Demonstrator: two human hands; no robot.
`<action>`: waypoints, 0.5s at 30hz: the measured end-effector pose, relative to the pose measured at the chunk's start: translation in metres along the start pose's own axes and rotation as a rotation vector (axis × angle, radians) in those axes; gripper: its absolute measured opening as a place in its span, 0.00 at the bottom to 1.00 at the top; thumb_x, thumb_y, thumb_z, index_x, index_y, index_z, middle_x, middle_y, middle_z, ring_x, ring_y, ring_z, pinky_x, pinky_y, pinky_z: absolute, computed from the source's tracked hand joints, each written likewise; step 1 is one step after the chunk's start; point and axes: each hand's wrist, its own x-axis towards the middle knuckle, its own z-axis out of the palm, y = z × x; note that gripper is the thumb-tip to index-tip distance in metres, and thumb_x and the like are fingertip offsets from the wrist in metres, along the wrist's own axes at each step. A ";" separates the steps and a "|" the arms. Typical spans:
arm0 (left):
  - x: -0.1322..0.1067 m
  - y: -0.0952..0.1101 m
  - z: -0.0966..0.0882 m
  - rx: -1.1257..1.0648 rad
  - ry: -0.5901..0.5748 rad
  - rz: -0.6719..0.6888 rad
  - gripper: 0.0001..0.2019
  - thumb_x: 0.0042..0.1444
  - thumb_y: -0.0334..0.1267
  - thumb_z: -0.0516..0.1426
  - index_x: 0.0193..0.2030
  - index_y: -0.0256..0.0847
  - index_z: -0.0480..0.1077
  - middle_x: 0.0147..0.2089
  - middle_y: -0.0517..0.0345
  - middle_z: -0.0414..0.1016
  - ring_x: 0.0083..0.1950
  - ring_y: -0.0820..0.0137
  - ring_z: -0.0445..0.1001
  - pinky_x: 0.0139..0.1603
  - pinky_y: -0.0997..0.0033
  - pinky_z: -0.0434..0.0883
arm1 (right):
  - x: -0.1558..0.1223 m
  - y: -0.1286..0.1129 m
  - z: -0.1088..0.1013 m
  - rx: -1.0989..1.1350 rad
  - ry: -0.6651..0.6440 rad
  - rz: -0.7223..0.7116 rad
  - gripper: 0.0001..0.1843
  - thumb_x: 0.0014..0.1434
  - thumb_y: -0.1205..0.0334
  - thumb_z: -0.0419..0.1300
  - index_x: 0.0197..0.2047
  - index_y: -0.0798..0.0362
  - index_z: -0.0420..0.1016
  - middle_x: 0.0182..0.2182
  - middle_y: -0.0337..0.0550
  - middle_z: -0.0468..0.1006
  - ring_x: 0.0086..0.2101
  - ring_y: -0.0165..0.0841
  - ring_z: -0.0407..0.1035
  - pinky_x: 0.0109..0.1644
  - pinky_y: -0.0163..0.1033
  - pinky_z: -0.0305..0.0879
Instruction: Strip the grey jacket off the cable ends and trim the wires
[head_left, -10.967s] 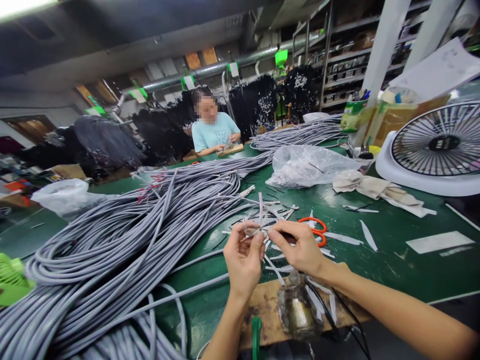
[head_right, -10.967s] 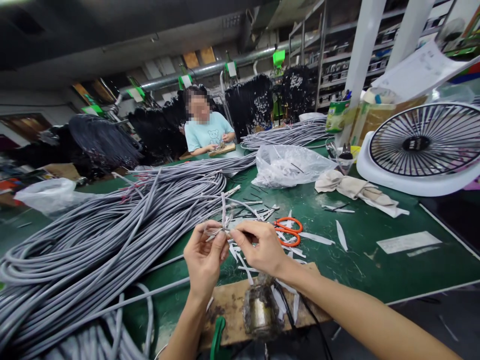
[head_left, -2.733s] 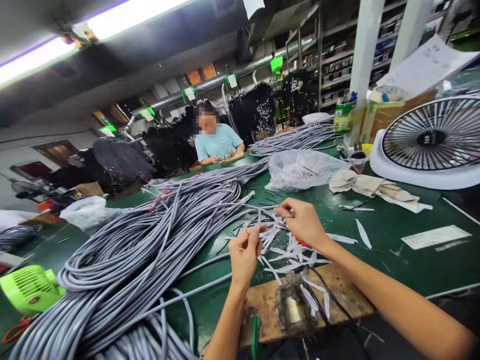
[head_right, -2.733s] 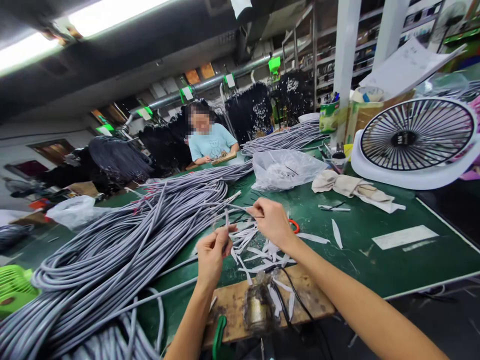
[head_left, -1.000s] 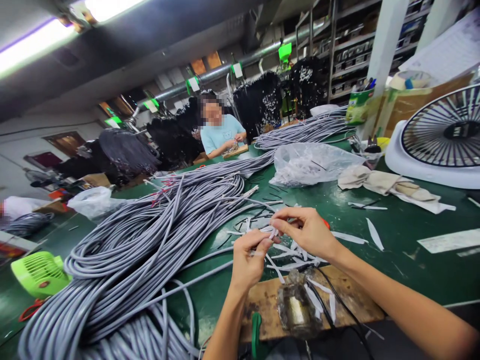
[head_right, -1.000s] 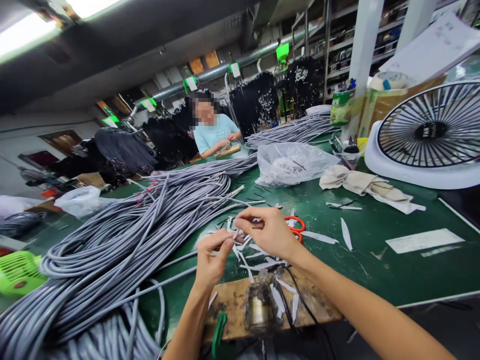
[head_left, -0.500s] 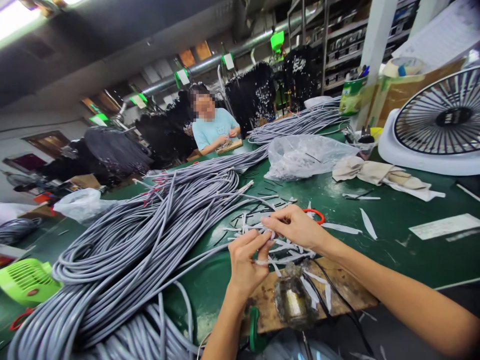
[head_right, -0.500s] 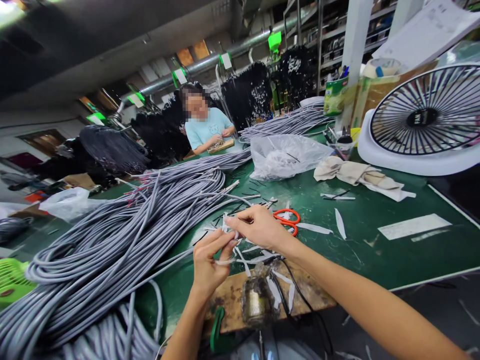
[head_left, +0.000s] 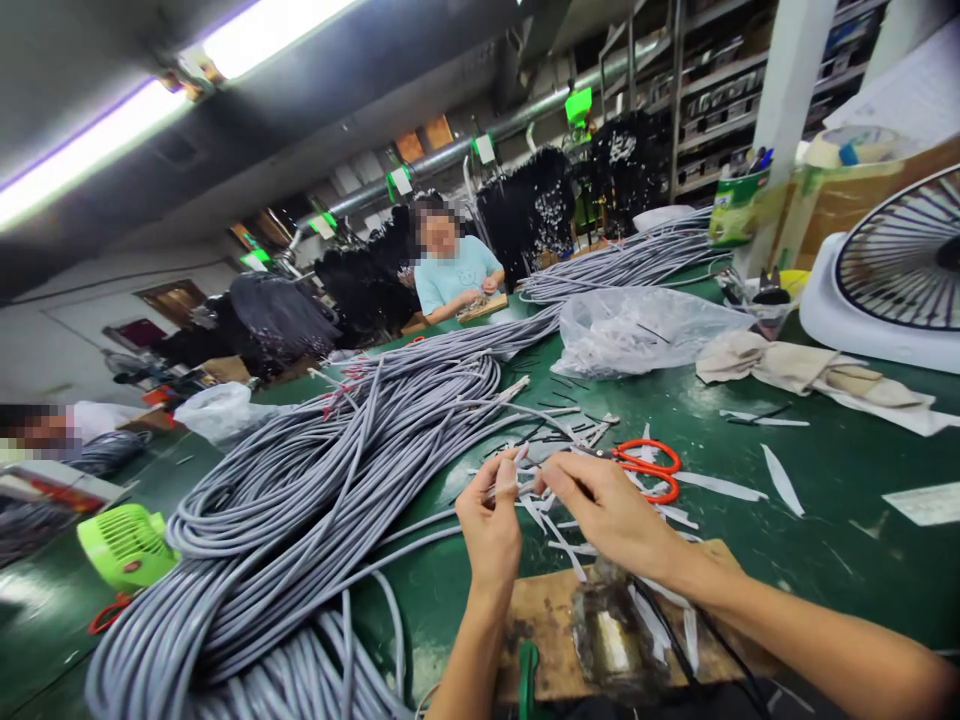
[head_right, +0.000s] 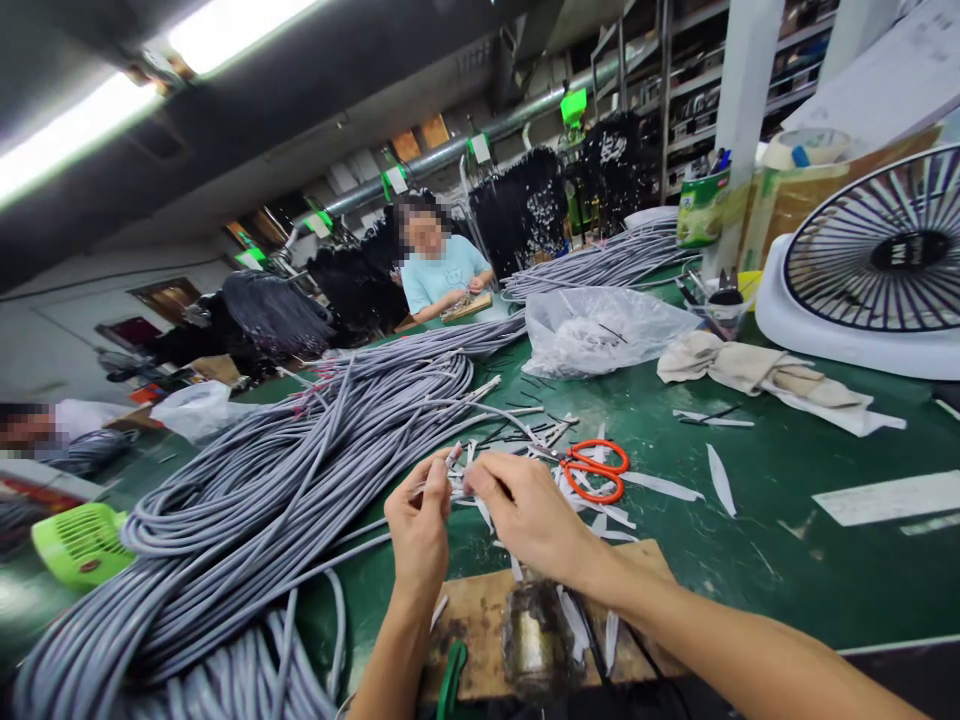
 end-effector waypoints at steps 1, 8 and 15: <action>0.000 -0.001 0.000 -0.045 -0.002 -0.024 0.14 0.54 0.43 0.53 0.39 0.35 0.73 0.26 0.57 0.71 0.24 0.77 0.65 0.23 0.80 0.61 | 0.000 0.000 0.001 -0.055 0.028 -0.008 0.16 0.62 0.60 0.45 0.26 0.55 0.65 0.21 0.35 0.65 0.23 0.24 0.56 0.27 0.31 0.50; -0.004 -0.002 -0.003 -0.200 -0.025 -0.086 0.14 0.54 0.43 0.54 0.39 0.35 0.73 0.19 0.64 0.60 0.18 0.82 0.51 0.17 0.82 0.51 | -0.001 0.001 0.004 -0.210 0.065 -0.036 0.18 0.62 0.61 0.45 0.21 0.54 0.62 0.19 0.36 0.66 0.23 0.26 0.58 0.28 0.32 0.51; -0.009 0.006 -0.002 0.039 -0.004 0.015 0.13 0.52 0.42 0.55 0.39 0.37 0.76 0.29 0.55 0.75 0.33 0.70 0.73 0.33 0.74 0.68 | -0.003 -0.001 0.001 -0.178 0.144 -0.049 0.19 0.62 0.61 0.45 0.21 0.55 0.61 0.15 0.33 0.60 0.18 0.23 0.53 0.24 0.31 0.48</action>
